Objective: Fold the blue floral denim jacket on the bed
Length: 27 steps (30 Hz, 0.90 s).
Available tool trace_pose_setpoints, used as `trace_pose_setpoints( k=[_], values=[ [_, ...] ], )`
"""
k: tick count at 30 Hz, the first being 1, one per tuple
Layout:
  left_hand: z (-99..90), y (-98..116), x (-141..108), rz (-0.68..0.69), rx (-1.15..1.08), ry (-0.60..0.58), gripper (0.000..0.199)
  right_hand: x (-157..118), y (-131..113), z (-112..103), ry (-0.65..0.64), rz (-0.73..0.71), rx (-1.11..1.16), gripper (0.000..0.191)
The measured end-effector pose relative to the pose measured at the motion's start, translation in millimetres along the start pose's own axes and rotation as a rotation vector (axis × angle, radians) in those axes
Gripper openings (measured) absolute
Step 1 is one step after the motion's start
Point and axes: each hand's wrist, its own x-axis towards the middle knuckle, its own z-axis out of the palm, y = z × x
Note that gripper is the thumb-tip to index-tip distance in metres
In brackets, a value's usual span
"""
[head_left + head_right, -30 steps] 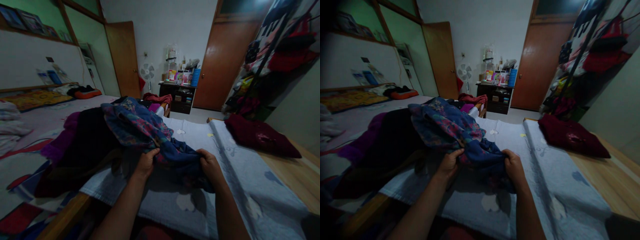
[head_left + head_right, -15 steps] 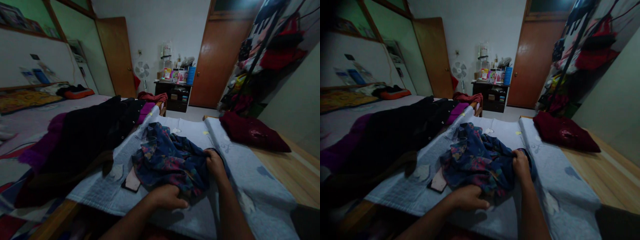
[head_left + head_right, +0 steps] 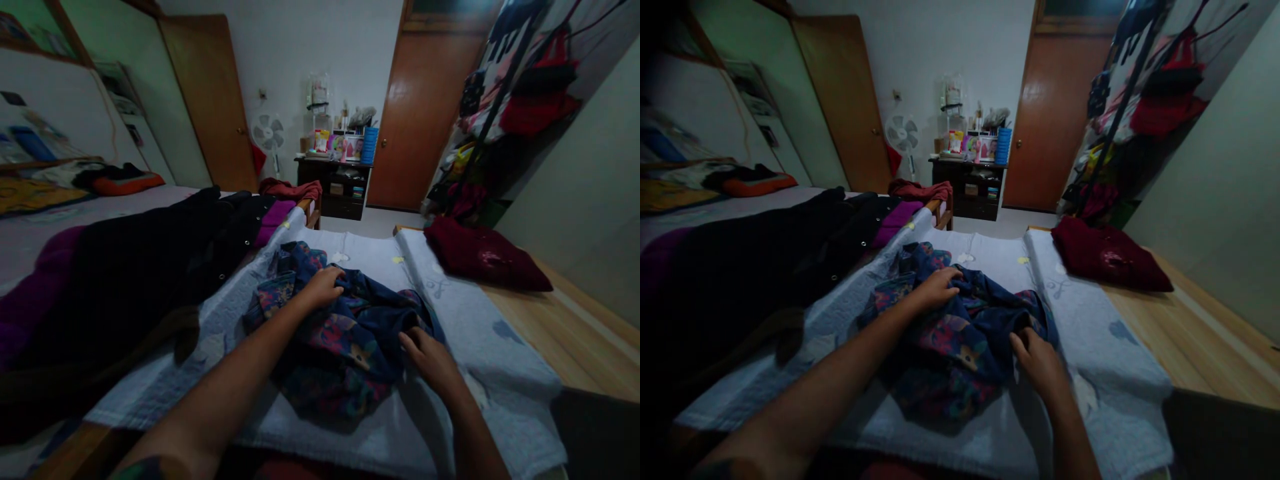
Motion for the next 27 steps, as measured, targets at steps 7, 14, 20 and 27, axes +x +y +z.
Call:
trace_pose_setpoints(
  k=[7, 14, 20, 27],
  values=[
    [48.8, -21.1, 65.1, -0.049, 0.159, -0.151, 0.088, 3.1, -4.3, 32.9, -0.007, 0.106, 0.217, 0.085],
    [81.7, -41.2, 89.0, -0.216, -0.055, -0.207, 0.067, 19.3, 1.7, 57.1, 0.064, 0.059, 0.349, 0.079],
    [68.5, -51.6, 91.6, -0.316, -0.268, -0.051, 0.009, 47.1, -4.2, 33.7, 0.013, -0.104, 0.400, 0.060],
    [20.2, -62.0, 108.9, -0.447, -0.477, 0.350, 0.020, 118.8, -24.3, 6.5, 0.074, -0.224, 0.308, 0.046]
  ],
)
